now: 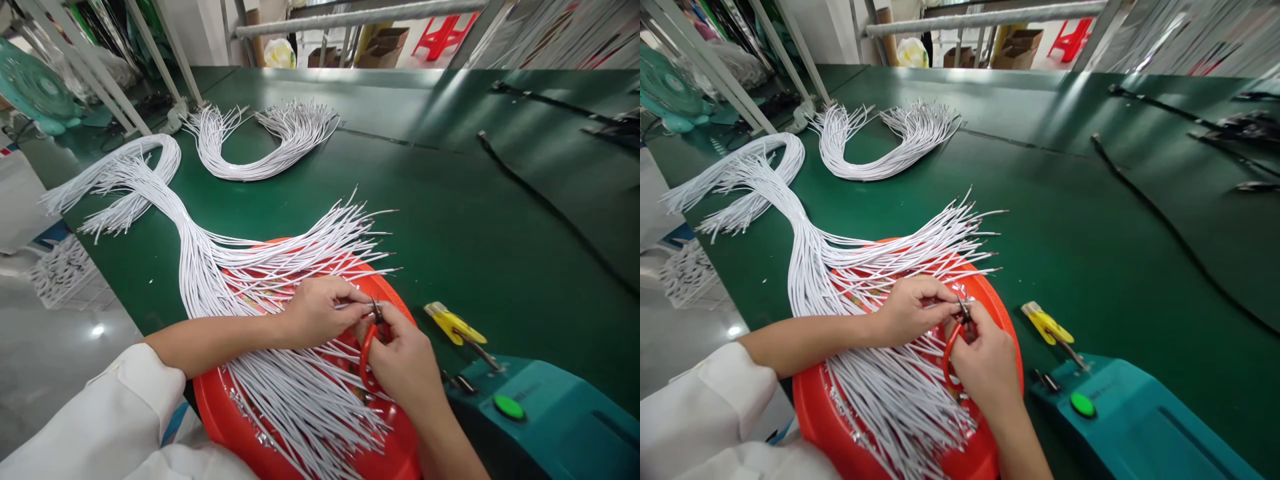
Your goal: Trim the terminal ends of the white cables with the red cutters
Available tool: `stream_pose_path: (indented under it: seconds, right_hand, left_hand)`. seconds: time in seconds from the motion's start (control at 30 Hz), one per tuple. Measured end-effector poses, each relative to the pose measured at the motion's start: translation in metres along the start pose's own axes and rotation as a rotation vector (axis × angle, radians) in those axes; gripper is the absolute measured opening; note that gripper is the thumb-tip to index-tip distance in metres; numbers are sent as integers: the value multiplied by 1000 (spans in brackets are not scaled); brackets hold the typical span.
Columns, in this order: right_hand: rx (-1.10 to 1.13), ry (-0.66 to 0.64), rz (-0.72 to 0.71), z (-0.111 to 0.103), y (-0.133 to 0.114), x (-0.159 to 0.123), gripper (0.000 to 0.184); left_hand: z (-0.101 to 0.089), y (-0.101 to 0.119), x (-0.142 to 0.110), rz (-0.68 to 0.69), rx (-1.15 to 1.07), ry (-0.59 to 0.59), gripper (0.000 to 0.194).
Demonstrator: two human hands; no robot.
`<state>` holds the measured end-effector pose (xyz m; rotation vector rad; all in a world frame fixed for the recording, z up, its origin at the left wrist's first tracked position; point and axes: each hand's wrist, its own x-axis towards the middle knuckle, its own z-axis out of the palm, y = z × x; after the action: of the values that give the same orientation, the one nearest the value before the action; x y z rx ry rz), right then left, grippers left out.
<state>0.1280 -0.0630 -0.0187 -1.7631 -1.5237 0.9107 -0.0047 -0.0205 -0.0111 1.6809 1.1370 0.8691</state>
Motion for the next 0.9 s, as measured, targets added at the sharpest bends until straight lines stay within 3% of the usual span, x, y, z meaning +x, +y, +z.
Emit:
stream_pose_path:
  seconds: [0.27, 0.47, 0.6, 0.77, 0.83, 0.9]
  right_hand:
    - [169, -116, 77, -4, 6, 4, 23]
    - [276, 273, -2, -6, 14, 3, 23]
    - [28, 320, -179, -10, 17, 2, 18]
    - [-414, 241, -550, -14, 27, 6, 23]
    - [-538, 218, -612, -12, 30, 7, 25]
    - [-594, 208, -578, -10, 30, 7, 24]
  left_hand:
    - [-3, 0, 3, -29, 63, 54, 11]
    - [-5, -1, 6, 60, 207, -49, 12]
    - [-5, -2, 4, 93, 283, -135, 15]
    - [-6, -2, 4, 46, 384, -241, 18]
    - [-6, -5, 4, 74, 451, -287, 19]
    - [-4, -10, 3, 140, 533, -318, 20]
